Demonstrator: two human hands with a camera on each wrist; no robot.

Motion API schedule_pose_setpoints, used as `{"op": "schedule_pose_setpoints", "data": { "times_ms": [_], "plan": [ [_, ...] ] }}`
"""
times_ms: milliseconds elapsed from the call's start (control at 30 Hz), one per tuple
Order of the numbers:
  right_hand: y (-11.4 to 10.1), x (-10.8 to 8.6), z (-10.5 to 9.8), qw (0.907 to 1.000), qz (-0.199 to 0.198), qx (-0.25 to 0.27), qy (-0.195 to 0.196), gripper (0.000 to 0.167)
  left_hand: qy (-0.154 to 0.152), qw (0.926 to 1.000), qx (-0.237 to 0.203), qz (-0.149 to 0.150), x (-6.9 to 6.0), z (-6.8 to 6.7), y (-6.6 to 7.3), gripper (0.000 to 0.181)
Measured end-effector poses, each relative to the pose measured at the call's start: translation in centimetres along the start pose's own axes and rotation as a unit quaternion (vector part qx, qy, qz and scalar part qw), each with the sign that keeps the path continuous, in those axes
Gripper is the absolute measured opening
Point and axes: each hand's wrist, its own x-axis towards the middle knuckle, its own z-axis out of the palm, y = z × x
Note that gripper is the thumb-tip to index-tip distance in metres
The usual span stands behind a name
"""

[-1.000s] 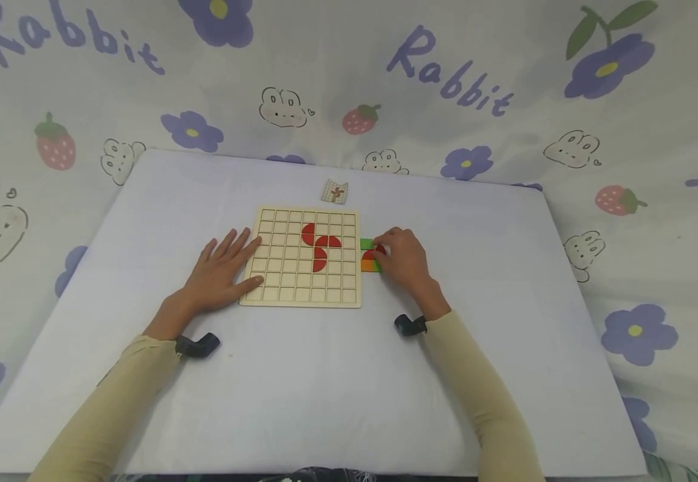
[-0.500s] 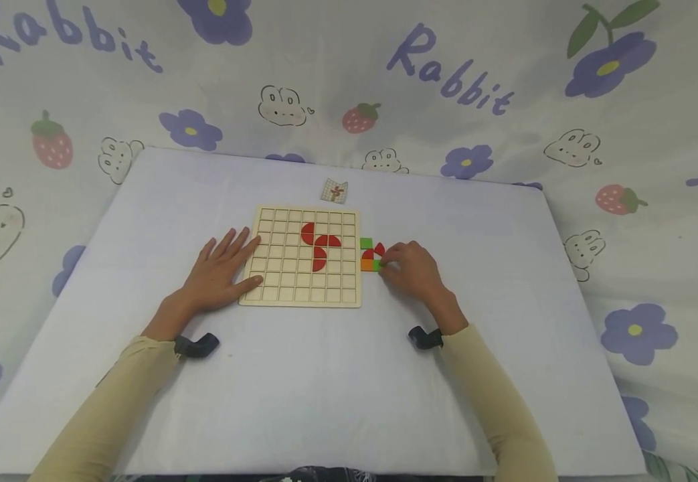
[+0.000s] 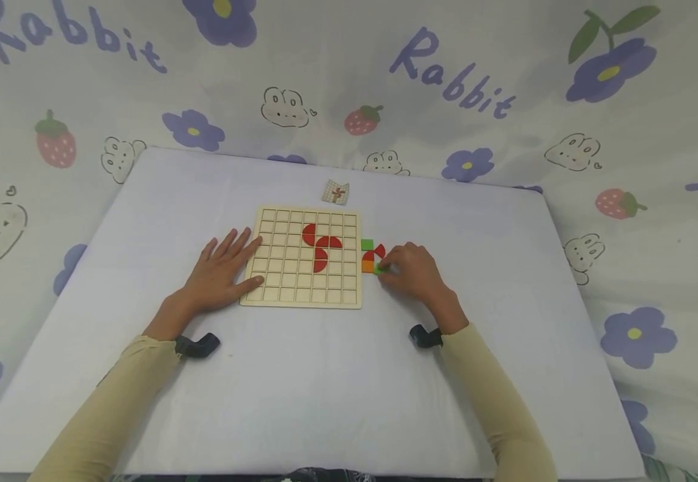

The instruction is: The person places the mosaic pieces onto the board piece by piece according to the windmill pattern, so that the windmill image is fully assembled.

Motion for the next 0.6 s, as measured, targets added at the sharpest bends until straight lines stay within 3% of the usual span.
{"op": "schedule_pose_setpoints", "data": {
  "times_ms": [233, 433, 600],
  "plan": [
    [0.4, 1.2, -0.2, 0.9978, 0.056, 0.022, 0.028, 0.023, 0.001, 1.0000, -0.001, 0.002, -0.1, -0.2, 0.0, 0.084],
    [0.5, 2.8, 0.2, 0.9929, 0.098, 0.033, -0.058, 0.032, -0.004, 1.0000, 0.001, -0.002, -0.2, -0.2, 0.1, 0.084],
    [0.5, 3.5, -0.4, 0.9831, 0.138, 0.084, -0.086, 0.025, -0.007, 0.9999, 0.009, -0.005, 0.0, -0.1, 0.0, 0.086]
  ]
}}
